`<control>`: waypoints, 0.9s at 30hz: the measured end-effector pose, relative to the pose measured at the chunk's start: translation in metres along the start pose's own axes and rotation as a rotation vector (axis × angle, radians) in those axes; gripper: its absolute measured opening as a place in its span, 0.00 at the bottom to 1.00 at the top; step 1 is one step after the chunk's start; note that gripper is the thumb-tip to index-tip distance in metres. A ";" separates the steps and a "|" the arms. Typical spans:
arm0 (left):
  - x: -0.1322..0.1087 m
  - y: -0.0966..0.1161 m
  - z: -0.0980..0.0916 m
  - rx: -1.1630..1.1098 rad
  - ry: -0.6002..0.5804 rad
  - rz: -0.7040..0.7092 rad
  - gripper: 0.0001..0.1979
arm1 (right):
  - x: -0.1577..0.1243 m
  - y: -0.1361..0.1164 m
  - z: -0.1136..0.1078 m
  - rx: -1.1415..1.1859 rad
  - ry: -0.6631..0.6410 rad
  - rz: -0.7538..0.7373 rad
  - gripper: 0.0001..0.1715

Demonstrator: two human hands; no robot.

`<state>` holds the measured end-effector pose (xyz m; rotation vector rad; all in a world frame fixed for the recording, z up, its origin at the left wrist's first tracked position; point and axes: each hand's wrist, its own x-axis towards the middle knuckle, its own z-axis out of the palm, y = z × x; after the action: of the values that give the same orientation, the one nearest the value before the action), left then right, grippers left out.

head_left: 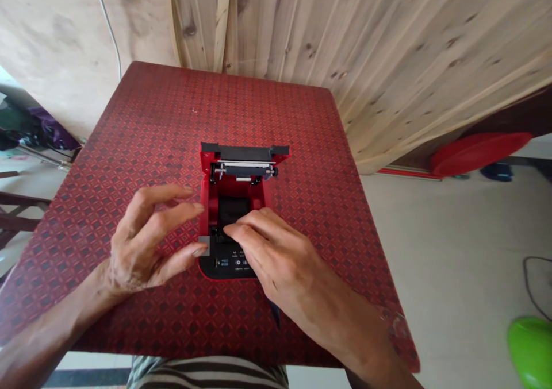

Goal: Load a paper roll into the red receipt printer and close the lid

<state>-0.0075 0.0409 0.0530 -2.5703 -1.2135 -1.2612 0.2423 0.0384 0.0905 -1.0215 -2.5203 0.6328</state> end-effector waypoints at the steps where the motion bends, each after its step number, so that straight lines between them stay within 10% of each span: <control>1: 0.007 -0.002 0.000 0.017 0.016 -0.014 0.22 | 0.000 -0.001 0.000 -0.029 0.033 -0.018 0.16; 19: 0.054 -0.020 0.015 -0.257 -0.188 -0.200 0.37 | -0.014 -0.015 0.030 -0.360 0.351 -0.119 0.14; 27: 0.025 -0.010 0.009 -0.318 -0.256 -0.106 0.36 | -0.023 -0.016 0.033 -0.371 0.354 -0.127 0.19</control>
<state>0.0010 0.0669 0.0616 -3.0105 -1.2994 -1.2665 0.2334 0.0027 0.0682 -0.9771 -2.4005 -0.0581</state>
